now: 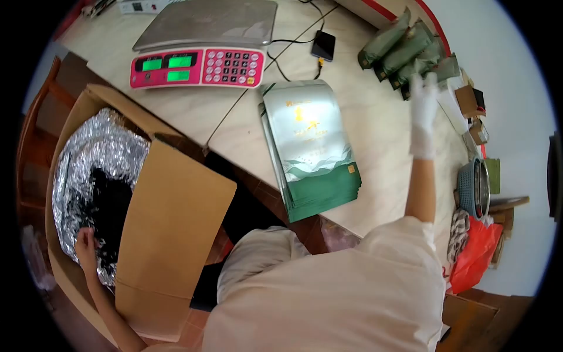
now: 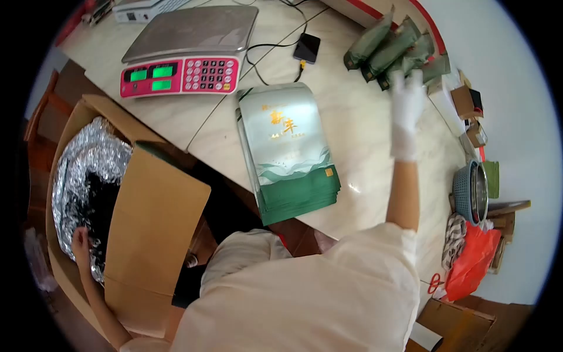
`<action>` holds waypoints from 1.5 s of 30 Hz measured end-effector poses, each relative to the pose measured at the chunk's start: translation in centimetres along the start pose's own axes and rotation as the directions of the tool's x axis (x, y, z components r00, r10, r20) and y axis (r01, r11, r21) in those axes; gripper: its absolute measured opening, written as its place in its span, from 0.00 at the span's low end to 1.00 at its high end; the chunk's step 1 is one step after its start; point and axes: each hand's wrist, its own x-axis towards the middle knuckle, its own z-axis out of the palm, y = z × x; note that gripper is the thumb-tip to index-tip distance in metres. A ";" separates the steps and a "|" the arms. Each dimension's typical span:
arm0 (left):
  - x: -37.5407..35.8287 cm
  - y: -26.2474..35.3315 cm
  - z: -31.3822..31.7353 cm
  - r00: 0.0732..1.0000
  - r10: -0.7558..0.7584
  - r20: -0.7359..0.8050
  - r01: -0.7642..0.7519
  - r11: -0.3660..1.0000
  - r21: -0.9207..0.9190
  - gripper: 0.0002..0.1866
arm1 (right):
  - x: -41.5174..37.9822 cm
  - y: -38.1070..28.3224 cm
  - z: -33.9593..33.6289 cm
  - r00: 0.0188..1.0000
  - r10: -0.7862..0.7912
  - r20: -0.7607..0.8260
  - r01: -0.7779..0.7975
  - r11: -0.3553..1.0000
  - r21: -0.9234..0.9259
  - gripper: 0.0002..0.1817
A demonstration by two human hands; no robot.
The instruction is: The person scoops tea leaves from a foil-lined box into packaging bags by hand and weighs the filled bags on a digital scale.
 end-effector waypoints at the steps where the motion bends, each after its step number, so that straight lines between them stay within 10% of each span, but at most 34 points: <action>1: 0.1 0.7 0.0 1.000 -0.025 -0.017 0.025 0.999 -0.034 0.10 | -3.4 -3.4 0.6 0.975 -0.053 0.214 0.032 0.994 0.100 0.29; 2: 0.2 1.3 0.0 0.999 -0.049 -0.017 0.049 0.998 -0.029 0.10 | -7.2 -5.9 1.5 0.909 -0.393 0.136 0.380 0.918 0.112 0.29; 4: 0.4 2.2 0.2 0.997 -0.078 -0.014 0.077 0.995 -0.060 0.10 | -12.1 -13.7 1.8 0.805 -0.131 0.579 0.126 0.991 0.049 0.38; 7: 0.4 3.1 0.6 0.999 -0.039 0.017 0.041 0.993 -0.108 0.10 | -16.9 -16.0 7.3 0.827 -0.427 0.365 0.441 0.896 0.051 0.46; 9: -0.1 4.8 0.4 0.999 -0.016 0.038 0.021 0.991 -0.133 0.10 | -18.3 -19.0 8.1 0.718 -0.302 0.627 0.401 0.916 -0.018 0.50; 13: -0.8 6.3 -0.4 0.999 -0.027 -0.018 0.022 0.976 -0.215 0.09 | -20.3 -21.3 7.3 0.643 -0.261 0.720 0.490 0.863 -0.126 0.43; 17: -1.4 8.7 -0.8 0.998 0.034 -0.044 -0.043 0.978 -0.204 0.08 | -19.4 -20.3 5.7 0.550 -0.289 0.783 0.529 0.846 -0.059 0.14; 21: -2.1 10.7 -0.2 0.993 0.114 0.011 -0.108 0.967 -0.229 0.07 | -14.0 -21.8 -1.1 0.734 -0.536 0.417 0.651 0.731 -0.207 0.09; 23: -2.3 12.0 -0.3 0.994 0.106 0.018 -0.096 0.951 -0.293 0.07 | -13.1 -25.8 -4.5 0.766 -0.643 0.003 0.632 0.755 0.177 0.15; 25: -2.3 13.5 -0.8 0.998 0.060 0.004 -0.053 0.897 -0.440 0.06 | -13.7 -29.9 -6.5 0.792 -0.610 0.031 0.563 0.749 0.348 0.17; 30: -2.8 16.5 -4.3 0.725 0.371 -0.580 -0.512 0.854 -0.094 0.24 | -16.0 -41.3 -4.6 0.429 -0.890 -0.152 0.712 0.231 0.663 0.18; 33: -3.9 17.9 -6.8 0.552 0.456 -0.698 -0.525 0.840 0.134 0.35 | -18.1 -48.6 -2.8 0.322 -0.912 -0.254 0.682 0.038 0.730 0.15; 37: -4.7 15.7 -6.6 0.871 0.278 -0.405 -0.477 0.678 -0.560 0.27 | -21.9 -57.3 0.5 0.264 -0.863 -0.431 0.645 -0.174 0.744 0.10; 43: -4.6 12.4 -6.9 0.820 -0.006 -0.572 -0.303 0.844 -0.443 0.19 | -26.5 -62.8 2.7 0.248 -0.896 -0.369 0.506 -0.205 0.838 0.13; 45: -4.7 10.7 -7.4 0.711 -0.169 -0.682 -0.182 0.893 -0.411 0.14 | -27.5 -63.2 3.4 0.384 -0.772 -0.506 0.569 -0.234 0.788 0.17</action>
